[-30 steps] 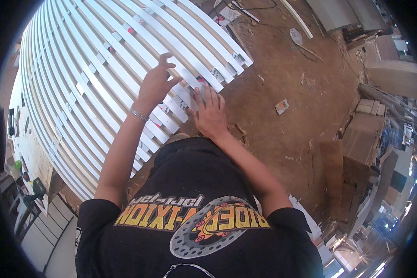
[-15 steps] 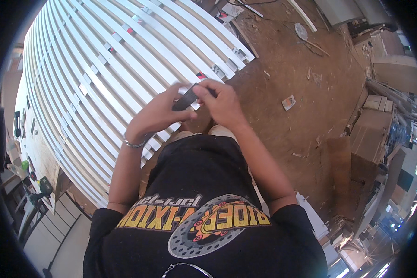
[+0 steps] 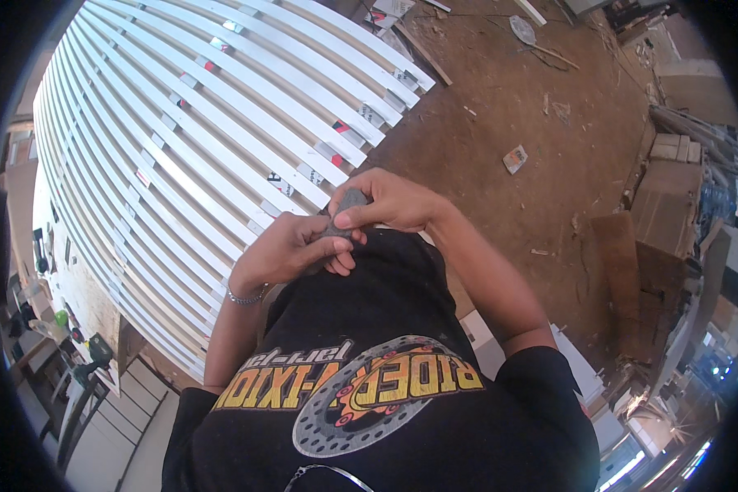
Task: The person applies veneer edging to the side of a white wooden board, using a small scraper tool to press it down and then trim the excess.
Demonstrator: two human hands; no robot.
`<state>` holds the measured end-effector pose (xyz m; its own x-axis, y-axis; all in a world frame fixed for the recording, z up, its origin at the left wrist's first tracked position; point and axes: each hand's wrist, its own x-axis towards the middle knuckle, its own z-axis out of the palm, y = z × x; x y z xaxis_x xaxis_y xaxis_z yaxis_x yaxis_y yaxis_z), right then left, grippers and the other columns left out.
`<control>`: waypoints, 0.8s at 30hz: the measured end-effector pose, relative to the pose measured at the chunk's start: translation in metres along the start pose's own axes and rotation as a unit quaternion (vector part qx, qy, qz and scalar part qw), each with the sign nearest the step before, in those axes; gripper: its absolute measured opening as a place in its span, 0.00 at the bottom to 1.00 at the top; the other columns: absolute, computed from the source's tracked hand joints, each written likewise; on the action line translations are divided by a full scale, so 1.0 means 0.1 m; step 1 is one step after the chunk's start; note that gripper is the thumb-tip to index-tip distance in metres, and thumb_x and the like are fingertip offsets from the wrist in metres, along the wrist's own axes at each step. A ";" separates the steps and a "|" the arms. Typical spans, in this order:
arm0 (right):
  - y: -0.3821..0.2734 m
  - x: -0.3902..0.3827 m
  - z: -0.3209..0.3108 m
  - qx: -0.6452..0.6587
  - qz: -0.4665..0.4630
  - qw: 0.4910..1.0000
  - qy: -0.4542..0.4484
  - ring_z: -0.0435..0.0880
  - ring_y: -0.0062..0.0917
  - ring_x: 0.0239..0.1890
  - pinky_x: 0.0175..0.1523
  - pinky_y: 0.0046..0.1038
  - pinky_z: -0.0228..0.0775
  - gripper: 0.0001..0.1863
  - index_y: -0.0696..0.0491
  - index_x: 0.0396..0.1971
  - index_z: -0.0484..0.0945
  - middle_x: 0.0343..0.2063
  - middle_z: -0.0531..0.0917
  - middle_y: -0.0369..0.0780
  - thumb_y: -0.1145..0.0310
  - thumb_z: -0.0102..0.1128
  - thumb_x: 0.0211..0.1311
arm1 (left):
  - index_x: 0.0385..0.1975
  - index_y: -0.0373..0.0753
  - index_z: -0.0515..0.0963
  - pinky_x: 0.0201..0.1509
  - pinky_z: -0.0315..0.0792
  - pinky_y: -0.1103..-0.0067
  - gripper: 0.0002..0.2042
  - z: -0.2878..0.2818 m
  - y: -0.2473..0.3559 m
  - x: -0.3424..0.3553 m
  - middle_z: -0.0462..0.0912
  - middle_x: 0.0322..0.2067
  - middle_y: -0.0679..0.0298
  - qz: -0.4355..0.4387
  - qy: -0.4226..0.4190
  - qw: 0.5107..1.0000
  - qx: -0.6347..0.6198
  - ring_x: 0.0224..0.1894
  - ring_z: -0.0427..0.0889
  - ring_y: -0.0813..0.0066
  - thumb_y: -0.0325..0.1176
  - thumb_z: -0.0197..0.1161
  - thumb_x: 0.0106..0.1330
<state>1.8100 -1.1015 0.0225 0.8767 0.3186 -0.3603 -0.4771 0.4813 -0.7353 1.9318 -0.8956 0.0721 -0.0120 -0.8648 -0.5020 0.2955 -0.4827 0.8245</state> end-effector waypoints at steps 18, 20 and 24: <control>0.49 0.45 -0.20 -0.047 -0.063 0.961 0.265 0.81 0.16 0.37 0.43 0.24 0.74 0.12 0.57 0.47 0.86 0.39 0.86 0.36 0.64 0.65 0.75 | 0.46 0.33 0.82 0.35 0.79 0.77 0.15 -0.46 -0.56 0.12 0.86 0.28 0.64 0.003 0.398 0.911 0.105 0.30 0.84 0.80 0.41 0.64 0.77; 0.49 0.46 -0.16 -0.270 -0.065 0.910 0.307 0.80 0.15 0.36 0.42 0.24 0.74 0.12 0.56 0.50 0.87 0.37 0.87 0.35 0.67 0.65 0.73 | 0.50 0.34 0.83 0.37 0.81 0.74 0.13 -0.68 -0.69 0.25 0.89 0.37 0.57 0.039 0.435 0.874 0.212 0.33 0.87 0.71 0.37 0.66 0.75; 0.54 0.52 0.00 -0.374 -0.042 0.836 0.399 0.87 0.37 0.46 0.57 0.36 0.77 0.15 0.55 0.52 0.87 0.44 0.89 0.48 0.68 0.66 0.68 | 0.57 0.36 0.81 0.51 0.81 0.64 0.16 -0.82 -0.96 0.44 0.88 0.49 0.49 0.129 0.432 0.829 0.332 0.44 0.89 0.50 0.34 0.66 0.72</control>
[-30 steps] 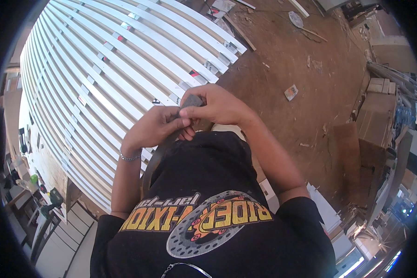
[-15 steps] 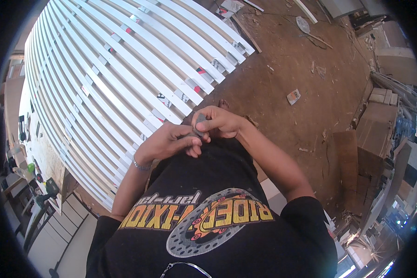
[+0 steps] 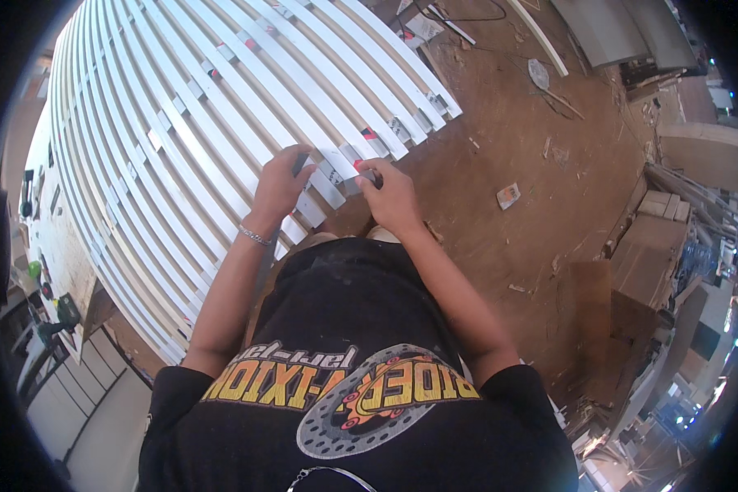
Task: The person applies veneer edging to the side of a white wooden board, using a small scraper tool to press it down and then trim the excess.
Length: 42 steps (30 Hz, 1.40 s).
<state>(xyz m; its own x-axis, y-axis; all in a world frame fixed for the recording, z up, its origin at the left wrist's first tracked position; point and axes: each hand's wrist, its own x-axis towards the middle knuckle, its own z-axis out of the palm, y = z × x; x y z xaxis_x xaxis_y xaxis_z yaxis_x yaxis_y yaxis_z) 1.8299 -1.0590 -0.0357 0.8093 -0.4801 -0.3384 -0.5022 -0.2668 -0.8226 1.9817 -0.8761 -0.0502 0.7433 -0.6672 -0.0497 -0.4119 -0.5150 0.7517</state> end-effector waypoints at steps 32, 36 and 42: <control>-0.14 0.17 0.56 -0.213 -0.134 0.961 0.114 0.84 0.48 0.43 0.46 0.48 0.76 0.07 0.55 0.36 0.78 0.37 0.83 0.47 0.68 0.64 0.69 | 0.39 0.40 0.83 0.47 0.79 0.59 0.12 0.02 -0.07 0.22 0.80 0.43 0.56 0.028 -0.125 0.988 0.086 0.42 0.86 0.51 0.43 0.67 0.70; -0.11 0.20 0.56 -0.208 -0.163 0.961 0.083 0.83 0.49 0.43 0.46 0.49 0.76 0.07 0.56 0.37 0.77 0.37 0.82 0.48 0.68 0.63 0.69 | 0.40 0.41 0.82 0.49 0.80 0.60 0.11 0.03 -0.08 0.23 0.81 0.43 0.57 0.022 -0.123 0.988 0.095 0.44 0.86 0.50 0.42 0.67 0.70; -0.06 0.22 0.66 -0.246 -0.175 0.948 0.096 0.83 0.49 0.42 0.46 0.48 0.76 0.07 0.56 0.36 0.77 0.36 0.82 0.49 0.70 0.64 0.68 | 0.41 0.41 0.82 0.50 0.80 0.60 0.10 0.02 -0.06 0.22 0.81 0.46 0.57 0.015 -0.121 0.989 0.085 0.46 0.86 0.50 0.41 0.68 0.70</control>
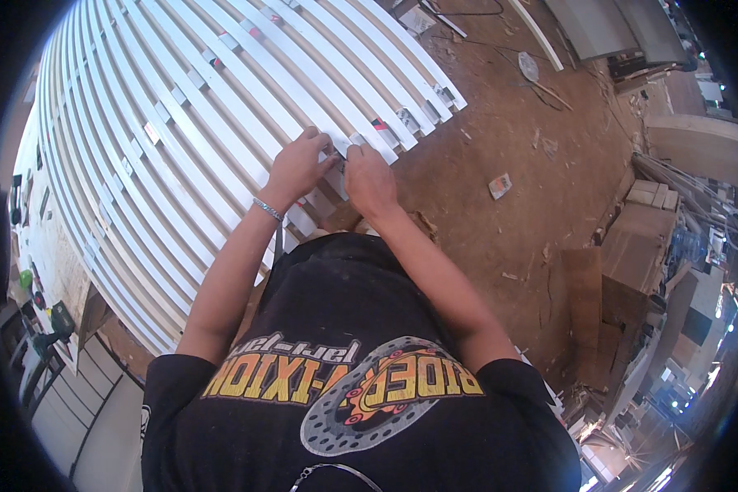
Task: The person applies veneer edging to the side of a white wooden board, using a small scraper tool to press it down and then trim the excess.
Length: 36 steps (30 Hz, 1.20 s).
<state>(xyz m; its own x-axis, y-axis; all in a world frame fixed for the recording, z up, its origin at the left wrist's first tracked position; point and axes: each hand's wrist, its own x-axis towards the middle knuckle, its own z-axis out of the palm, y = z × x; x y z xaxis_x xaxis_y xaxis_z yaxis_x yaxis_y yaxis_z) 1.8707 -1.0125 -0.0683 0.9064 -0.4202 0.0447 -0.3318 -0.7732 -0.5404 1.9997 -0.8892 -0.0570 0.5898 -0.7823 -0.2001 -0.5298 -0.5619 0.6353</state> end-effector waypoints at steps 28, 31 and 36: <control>-0.03 -0.23 -1.00 0.529 0.151 0.752 -0.364 0.85 0.17 0.32 0.41 0.22 0.79 0.12 0.60 0.44 0.85 0.32 0.88 0.36 0.68 0.73 0.68 | 0.46 0.31 0.81 0.41 0.84 0.77 0.17 -0.34 0.71 -1.15 0.89 0.33 0.61 -0.106 -0.176 0.863 -0.462 0.35 0.89 0.76 0.42 0.60 0.82; 0.14 -0.29 -1.10 0.522 0.136 0.726 -0.427 0.86 0.17 0.33 0.42 0.22 0.80 0.12 0.61 0.44 0.85 0.33 0.89 0.38 0.68 0.73 0.68 | 0.44 0.33 0.83 0.39 0.83 0.79 0.15 -0.27 0.90 -1.23 0.88 0.31 0.64 -0.112 -0.180 0.884 -0.418 0.33 0.88 0.78 0.40 0.59 0.82; 0.37 -0.43 -1.26 0.493 0.081 0.684 -0.532 0.89 0.20 0.34 0.43 0.23 0.82 0.11 0.62 0.43 0.84 0.34 0.89 0.39 0.70 0.72 0.69 | 0.44 0.33 0.84 0.39 0.83 0.79 0.13 -0.19 1.31 -1.41 0.89 0.30 0.63 -0.135 -0.226 0.894 -0.362 0.33 0.89 0.77 0.38 0.61 0.81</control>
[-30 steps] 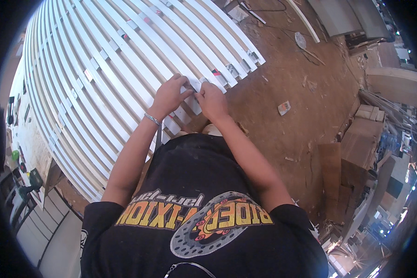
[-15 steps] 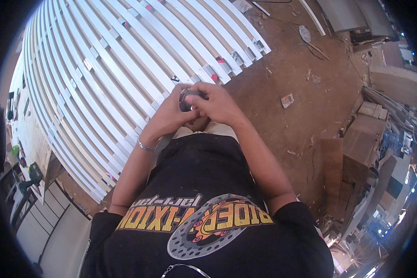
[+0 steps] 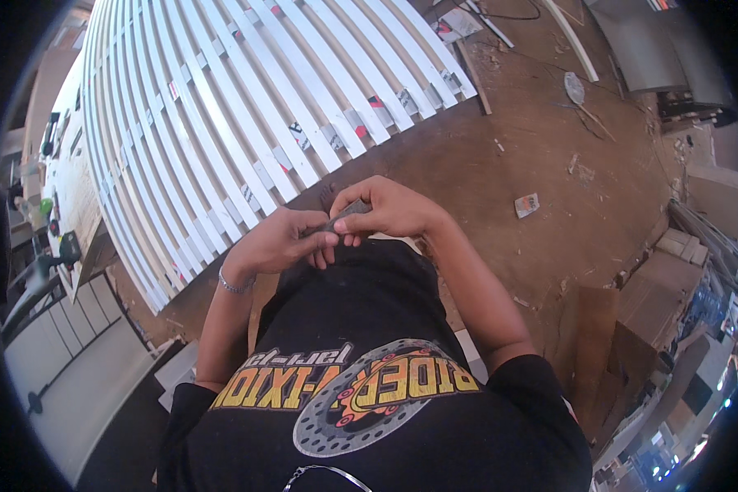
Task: The person applies veneer edging to the side of a white wooden board, using a small scraper tool to press it down and then trim the excess.
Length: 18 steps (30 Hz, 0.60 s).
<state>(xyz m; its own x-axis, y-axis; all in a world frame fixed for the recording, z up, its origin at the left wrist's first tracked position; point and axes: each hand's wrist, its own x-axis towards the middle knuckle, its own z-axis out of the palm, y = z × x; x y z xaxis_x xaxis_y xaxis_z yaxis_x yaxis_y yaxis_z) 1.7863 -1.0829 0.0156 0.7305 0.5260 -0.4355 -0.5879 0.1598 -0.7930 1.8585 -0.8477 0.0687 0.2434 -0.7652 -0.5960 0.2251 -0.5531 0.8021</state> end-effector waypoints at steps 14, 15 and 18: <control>0.74 0.35 -0.21 0.111 -0.076 0.958 0.254 0.84 0.16 0.41 0.45 0.23 0.76 0.07 0.55 0.44 0.86 0.39 0.88 0.34 0.75 0.64 0.69 | 0.44 0.35 0.85 0.32 0.76 0.75 0.13 -0.46 -0.49 0.54 0.85 0.25 0.64 0.014 0.422 0.902 0.091 0.27 0.83 0.77 0.40 0.66 0.75; 0.67 0.34 -0.19 0.072 -0.059 0.953 0.290 0.82 0.15 0.38 0.45 0.22 0.74 0.08 0.57 0.43 0.87 0.37 0.88 0.32 0.74 0.65 0.68 | 0.48 0.36 0.86 0.32 0.77 0.75 0.13 -0.60 -0.46 0.67 0.85 0.26 0.62 0.009 0.448 0.884 0.134 0.28 0.84 0.77 0.39 0.67 0.74; 0.56 0.41 -0.11 -0.099 -0.088 0.924 0.359 0.81 0.16 0.36 0.45 0.22 0.74 0.09 0.59 0.44 0.86 0.35 0.87 0.33 0.71 0.67 0.68 | 0.49 0.35 0.87 0.45 0.81 0.62 0.17 -0.97 -0.68 1.02 0.89 0.33 0.49 0.106 0.490 0.823 0.266 0.35 0.89 0.54 0.40 0.71 0.67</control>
<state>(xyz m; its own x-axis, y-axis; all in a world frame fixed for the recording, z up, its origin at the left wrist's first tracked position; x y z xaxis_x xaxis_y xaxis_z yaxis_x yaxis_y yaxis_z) 1.7872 -1.0615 -0.0514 0.8928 -0.1946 -0.4062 -0.4146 -0.0026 -0.9100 1.9593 -0.8558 -0.0501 0.9270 -0.3742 0.0247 -0.3022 -0.7064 0.6400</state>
